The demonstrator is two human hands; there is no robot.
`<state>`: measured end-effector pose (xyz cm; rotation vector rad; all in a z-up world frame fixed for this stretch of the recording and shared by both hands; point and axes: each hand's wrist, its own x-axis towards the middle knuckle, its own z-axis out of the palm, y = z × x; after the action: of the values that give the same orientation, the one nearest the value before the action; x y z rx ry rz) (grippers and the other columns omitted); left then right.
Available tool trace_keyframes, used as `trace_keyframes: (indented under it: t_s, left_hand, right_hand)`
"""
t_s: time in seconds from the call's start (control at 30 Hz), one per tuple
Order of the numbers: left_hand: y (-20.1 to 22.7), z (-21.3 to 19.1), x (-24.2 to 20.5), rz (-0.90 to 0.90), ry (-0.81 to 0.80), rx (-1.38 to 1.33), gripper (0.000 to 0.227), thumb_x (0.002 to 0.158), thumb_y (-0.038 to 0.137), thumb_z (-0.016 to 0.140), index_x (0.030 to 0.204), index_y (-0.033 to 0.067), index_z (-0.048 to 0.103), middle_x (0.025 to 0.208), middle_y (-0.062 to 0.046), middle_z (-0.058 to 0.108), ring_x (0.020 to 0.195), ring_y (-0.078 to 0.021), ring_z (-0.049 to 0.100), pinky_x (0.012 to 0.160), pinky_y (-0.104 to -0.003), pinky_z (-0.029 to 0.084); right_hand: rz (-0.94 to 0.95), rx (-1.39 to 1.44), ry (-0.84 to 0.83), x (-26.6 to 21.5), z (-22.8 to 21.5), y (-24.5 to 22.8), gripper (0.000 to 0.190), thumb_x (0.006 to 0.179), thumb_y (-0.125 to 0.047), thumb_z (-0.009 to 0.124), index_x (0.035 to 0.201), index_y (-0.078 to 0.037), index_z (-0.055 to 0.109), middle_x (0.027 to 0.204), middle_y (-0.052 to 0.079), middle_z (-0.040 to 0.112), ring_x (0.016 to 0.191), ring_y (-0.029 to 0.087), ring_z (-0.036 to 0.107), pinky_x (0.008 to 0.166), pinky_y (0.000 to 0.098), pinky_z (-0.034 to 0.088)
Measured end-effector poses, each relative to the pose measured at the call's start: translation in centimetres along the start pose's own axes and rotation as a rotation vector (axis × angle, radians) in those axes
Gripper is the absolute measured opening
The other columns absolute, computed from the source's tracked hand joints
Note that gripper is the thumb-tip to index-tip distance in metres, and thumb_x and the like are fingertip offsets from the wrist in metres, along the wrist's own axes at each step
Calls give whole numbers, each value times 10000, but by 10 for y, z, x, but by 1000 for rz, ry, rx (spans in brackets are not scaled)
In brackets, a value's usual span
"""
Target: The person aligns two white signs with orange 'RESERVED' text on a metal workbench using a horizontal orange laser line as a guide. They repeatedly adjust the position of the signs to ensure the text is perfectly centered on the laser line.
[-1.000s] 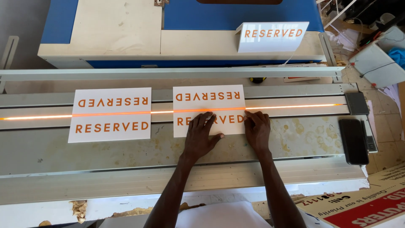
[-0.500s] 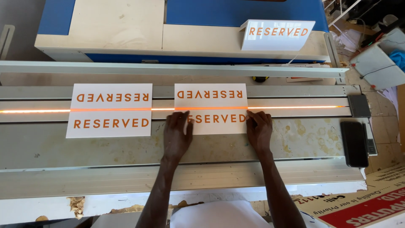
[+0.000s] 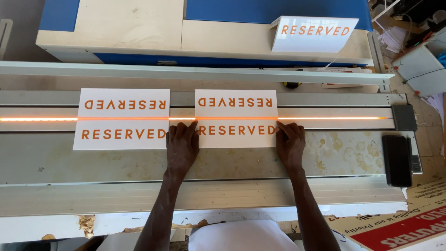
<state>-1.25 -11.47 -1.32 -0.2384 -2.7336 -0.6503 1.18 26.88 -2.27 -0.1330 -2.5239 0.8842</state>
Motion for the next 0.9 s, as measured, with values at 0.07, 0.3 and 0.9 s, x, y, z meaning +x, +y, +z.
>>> trace_keyframes:
  t_s: [0.07,0.3,0.9]
  left_hand:
    - [3,-5,2,0,-17,9,331,1127,338,696,1375,165,831,975,-62,664,1013,-314,673,899,-478,560]
    - [3,-6,1,-2,1,-32,317,1104,276,701,1364,155,836,935,-47,661,997,-296,659,882,-462,543]
    - [0,4,-4,60,125,-37,332,1132,266,737,1421,135,835,999,-14,581,1013,-259,556,887,-433,499]
  right_hand:
    - [-6,-4,-3,0,-1,-2,217,1063,-110,790,1255,-105,891,965,80,734,1037,325,704,952,477,567]
    - [-4,5,-3,0,-2,-4,224,1064,-97,781,1260,-100,890,968,83,727,1036,318,698,954,478,561]
    - [10,11,-20,4,-4,-9,200,1078,-125,783,1239,-67,887,952,86,725,997,320,686,932,453,548]
